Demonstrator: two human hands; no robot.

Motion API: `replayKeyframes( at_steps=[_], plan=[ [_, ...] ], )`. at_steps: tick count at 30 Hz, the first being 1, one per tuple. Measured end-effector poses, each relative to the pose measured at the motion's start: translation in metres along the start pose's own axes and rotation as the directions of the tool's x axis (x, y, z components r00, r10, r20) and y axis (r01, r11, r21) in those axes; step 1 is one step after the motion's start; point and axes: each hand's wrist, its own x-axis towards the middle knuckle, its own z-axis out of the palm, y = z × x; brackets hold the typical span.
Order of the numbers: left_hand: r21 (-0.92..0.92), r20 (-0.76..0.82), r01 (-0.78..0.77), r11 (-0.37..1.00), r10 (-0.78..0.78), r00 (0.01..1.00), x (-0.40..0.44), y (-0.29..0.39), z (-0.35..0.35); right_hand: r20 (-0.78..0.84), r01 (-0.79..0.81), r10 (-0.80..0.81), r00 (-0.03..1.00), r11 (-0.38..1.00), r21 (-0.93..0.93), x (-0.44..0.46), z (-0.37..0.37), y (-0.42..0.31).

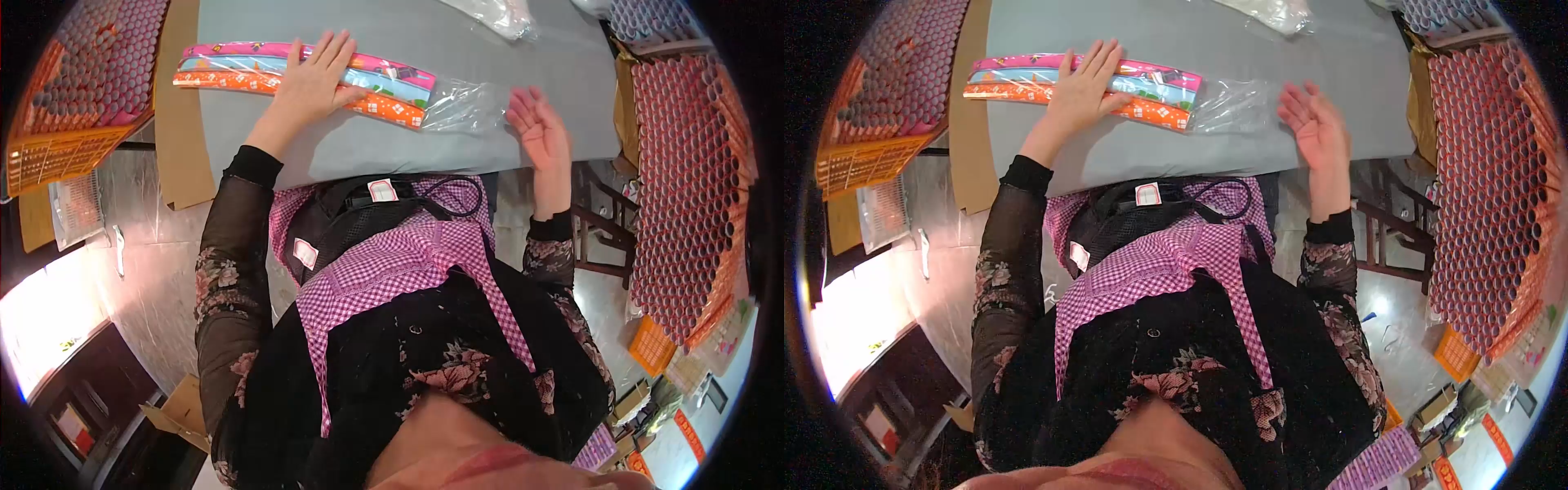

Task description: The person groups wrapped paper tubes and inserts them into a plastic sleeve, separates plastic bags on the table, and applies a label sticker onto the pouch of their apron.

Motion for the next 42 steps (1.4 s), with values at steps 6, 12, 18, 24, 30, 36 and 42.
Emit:
replayKeyframes(
  at_steps=[6,12,18,24,30,36,42],
  plan=[
    [0.003,0.024,0.011,1.000,-0.011,1.000,-0.001,0.000,0.003,-0.217,0.125,-0.168,0.962,0.972,-0.197,-0.020,-0.010,0.003],
    [-0.007,0.039,0.018,1.000,-0.018,0.999,0.000,0.000,0.001,0.070,0.268,-0.539,0.839,0.299,-0.916,-0.001,0.021,0.028],
    [-0.021,0.035,0.042,0.999,-0.041,0.999,0.000,0.001,-0.003,0.196,0.191,-0.439,0.877,-0.057,-0.980,0.012,0.039,0.030],
    [-0.011,0.037,0.071,0.997,-0.071,0.997,0.000,0.002,-0.001,0.166,0.156,-0.425,0.890,-0.058,-0.986,0.007,0.029,0.026],
    [0.027,0.029,0.087,0.996,-0.087,0.996,-0.001,-0.001,0.002,0.172,0.132,-0.413,0.894,-0.125,-0.983,0.009,0.023,0.019],
    [-0.060,0.057,0.135,0.989,-0.132,0.990,-0.003,0.000,-0.003,-0.052,0.056,-0.381,0.923,0.267,-0.962,-0.001,0.006,-0.003],
    [-0.115,-0.019,0.085,0.990,-0.088,0.996,-0.006,0.002,0.000,0.062,0.134,-0.132,0.989,0.655,-0.744,-0.026,0.048,0.013]
  ],
)
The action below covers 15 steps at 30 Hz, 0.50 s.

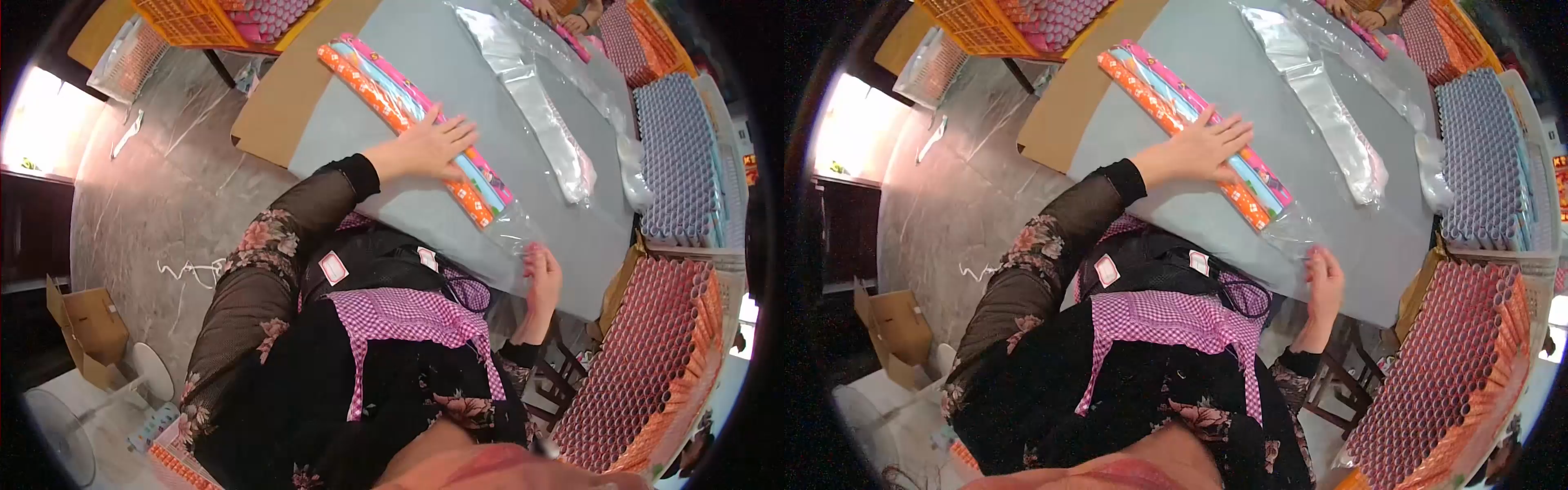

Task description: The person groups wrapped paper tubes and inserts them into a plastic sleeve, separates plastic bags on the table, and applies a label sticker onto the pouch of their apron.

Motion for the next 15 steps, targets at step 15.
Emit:
replayKeyframes(
  at_steps=[15],
  plan=[
    [0.041,-0.045,0.000,0.999,0.002,0.999,0.002,-0.001,0.006,0.005,0.243,-0.245,0.970,0.965,0.102,-0.008,0.049,-0.018]
  ],
)
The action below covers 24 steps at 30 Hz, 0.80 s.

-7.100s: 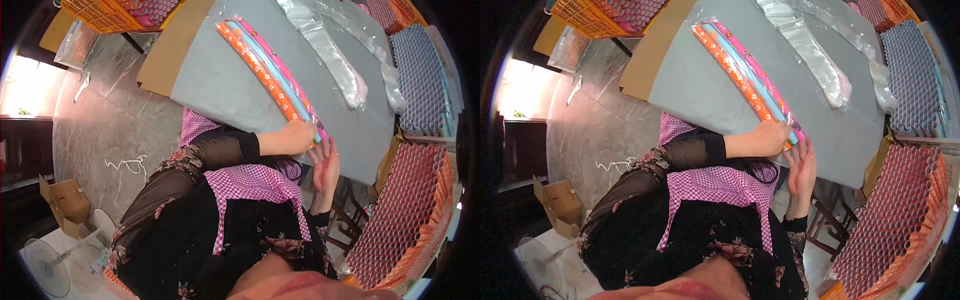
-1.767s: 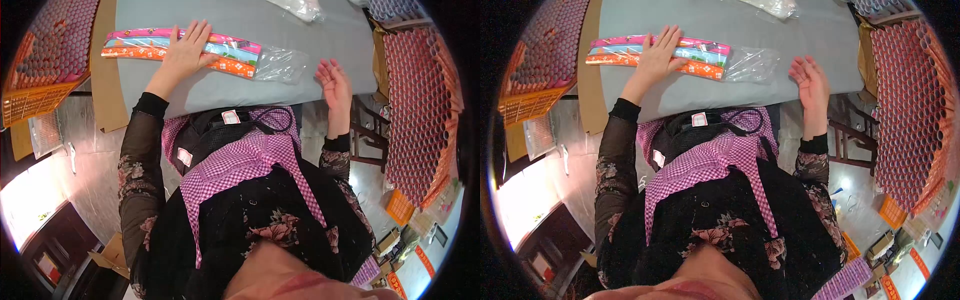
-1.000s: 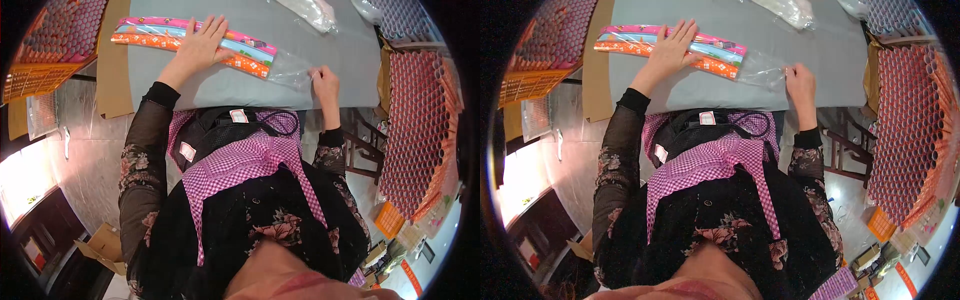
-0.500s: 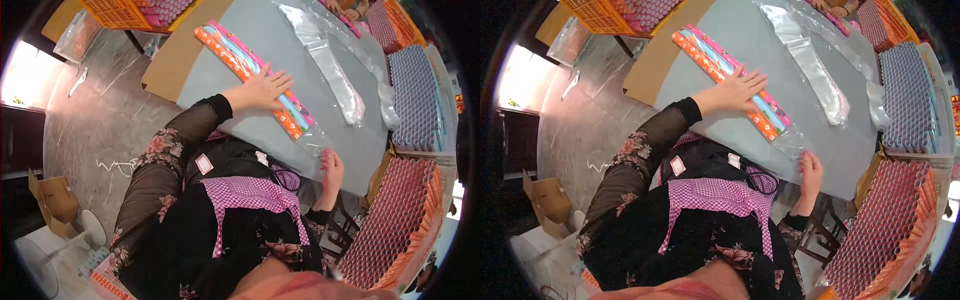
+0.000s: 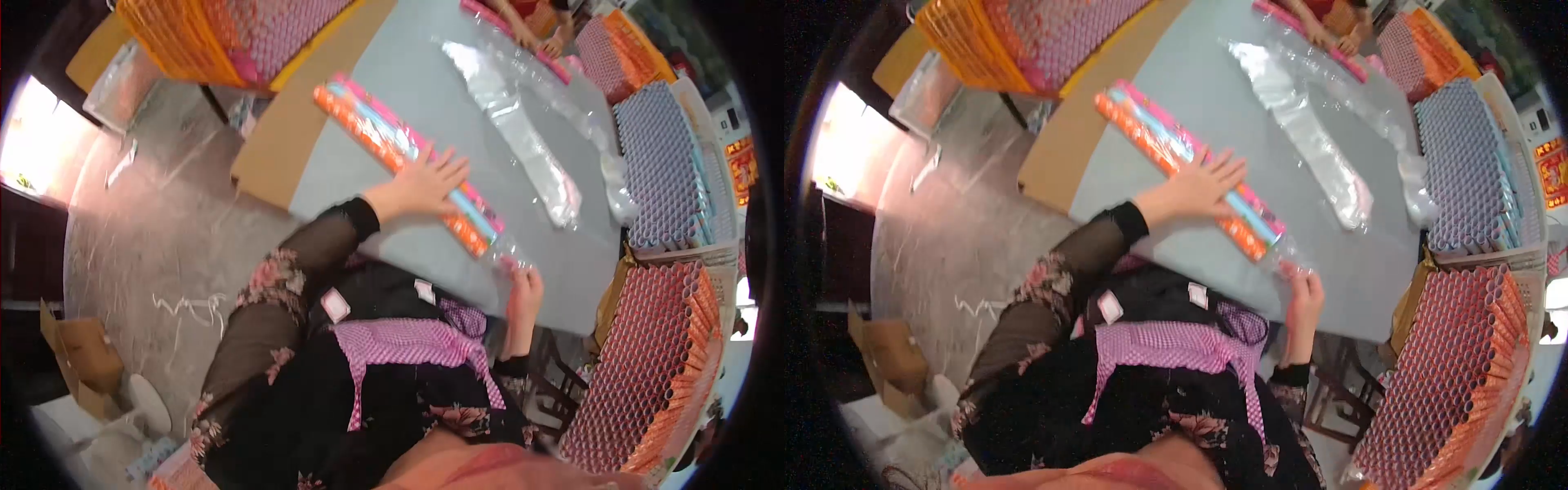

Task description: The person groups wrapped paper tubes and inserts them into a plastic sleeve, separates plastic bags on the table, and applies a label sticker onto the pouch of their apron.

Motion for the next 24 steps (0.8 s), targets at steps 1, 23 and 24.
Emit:
replayKeyframes(
  at_steps=[1,23,24],
  plan=[
    [0.019,0.032,0.011,1.000,-0.012,0.999,0.002,0.001,0.002,0.011,-0.040,0.040,0.999,0.999,-0.005,-0.002,-0.005,0.005],
    [-0.023,0.057,0.025,0.999,-0.024,0.998,0.006,0.002,-0.008,0.017,-0.137,0.136,0.991,0.988,0.073,-0.004,-0.050,0.047],
    [-0.030,0.072,0.041,0.999,-0.039,0.997,0.005,0.004,-0.009,0.011,-0.149,0.149,0.989,0.986,0.076,-0.002,-0.051,0.045]
  ],
)
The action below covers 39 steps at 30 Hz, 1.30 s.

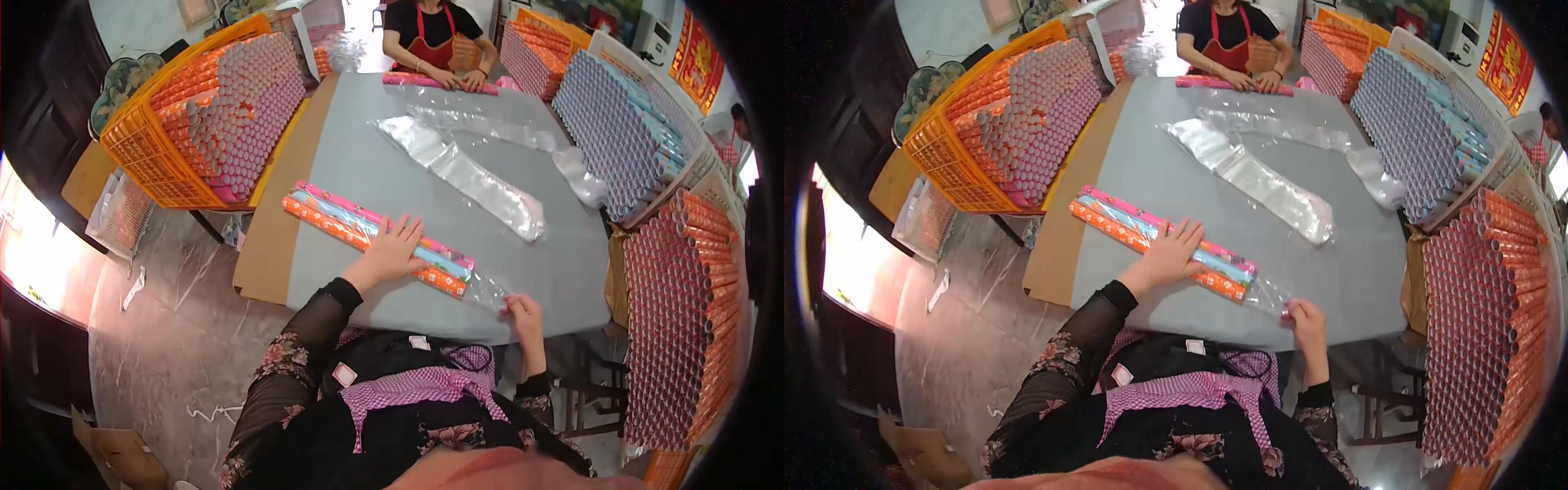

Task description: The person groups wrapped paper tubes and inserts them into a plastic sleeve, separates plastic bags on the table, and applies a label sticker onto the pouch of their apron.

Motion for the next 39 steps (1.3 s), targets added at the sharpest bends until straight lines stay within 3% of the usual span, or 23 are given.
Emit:
replayKeyframes(
  at_steps=[4,6,11,13,16,18,21,23,24,26,27,29,30,31,33,36,39],
  plan=[
    [0.041,-0.020,-0.018,0.999,0.019,1.000,0.001,-0.003,0.008,0.034,0.171,-0.168,0.985,0.956,-0.237,0.001,-0.005,-0.007],
    [0.023,0.005,0.006,1.000,-0.006,1.000,0.003,-0.003,0.009,0.054,0.104,-0.098,0.994,0.985,-0.134,-0.007,0.006,-0.029],
    [0.009,0.064,0.020,1.000,-0.021,0.998,0.005,0.000,0.006,0.177,0.060,-0.039,0.983,0.992,-0.115,-0.002,0.010,-0.029],
    [0.021,0.067,0.004,1.000,-0.006,0.998,0.004,0.000,0.004,0.252,0.039,-0.036,0.967,0.999,-0.007,0.002,0.016,-0.031],
    [0.053,0.034,-0.012,0.999,0.010,0.999,0.005,0.001,0.003,0.300,0.053,0.001,0.954,0.984,-0.170,0.010,0.018,-0.029],
    [0.064,-0.008,-0.004,0.998,0.004,1.000,0.004,0.001,0.004,0.266,0.055,-0.004,0.964,0.982,-0.182,0.014,0.026,-0.028],
    [0.055,-0.038,-0.013,0.998,0.015,0.999,0.003,0.001,0.004,0.212,-0.071,0.117,0.970,0.975,-0.212,0.021,0.036,-0.033],
    [0.052,-0.036,-0.017,0.998,0.019,0.999,0.003,0.002,0.004,0.076,-0.105,0.142,0.987,0.927,-0.359,0.024,0.044,-0.032],
    [0.056,-0.038,-0.019,0.998,0.021,0.999,0.002,0.001,0.004,0.082,-0.108,0.147,0.986,0.927,-0.360,0.025,0.044,-0.028],
    [0.047,-0.014,-0.012,0.999,0.013,1.000,0.002,0.002,0.006,0.071,0.171,-0.155,0.985,0.886,-0.430,0.032,0.046,-0.015],
    [0.041,0.008,-0.006,0.999,0.006,1.000,0.003,0.002,0.006,0.094,0.184,-0.160,0.983,0.890,-0.417,0.035,0.048,-0.021],
    [0.016,0.026,0.012,1.000,-0.013,1.000,0.001,0.002,0.007,0.016,0.014,-0.005,1.000,0.807,-0.590,0.033,0.048,-0.034],
    [-0.037,0.039,0.011,0.999,-0.009,0.999,0.000,0.003,0.005,0.006,0.012,-0.010,1.000,0.882,-0.471,0.033,0.046,-0.033],
    [-0.053,0.057,0.020,0.998,-0.017,0.998,0.000,0.005,0.001,0.009,0.048,-0.051,0.999,0.844,-0.535,0.036,0.041,-0.030],
    [-0.045,0.079,0.063,0.997,-0.060,0.995,-0.004,0.008,-0.004,0.072,-0.006,0.072,0.995,0.749,-0.663,0.036,0.033,-0.035],
    [0.018,0.088,0.003,1.000,-0.005,0.996,-0.009,0.016,-0.005,0.122,0.022,0.060,0.991,0.814,-0.581,0.032,0.024,-0.021],
    [-0.111,0.074,0.024,0.993,-0.016,0.997,-0.013,0.025,-0.005,0.216,0.083,0.065,0.974,0.787,-0.612,0.024,0.024,-0.029]
  ],
)
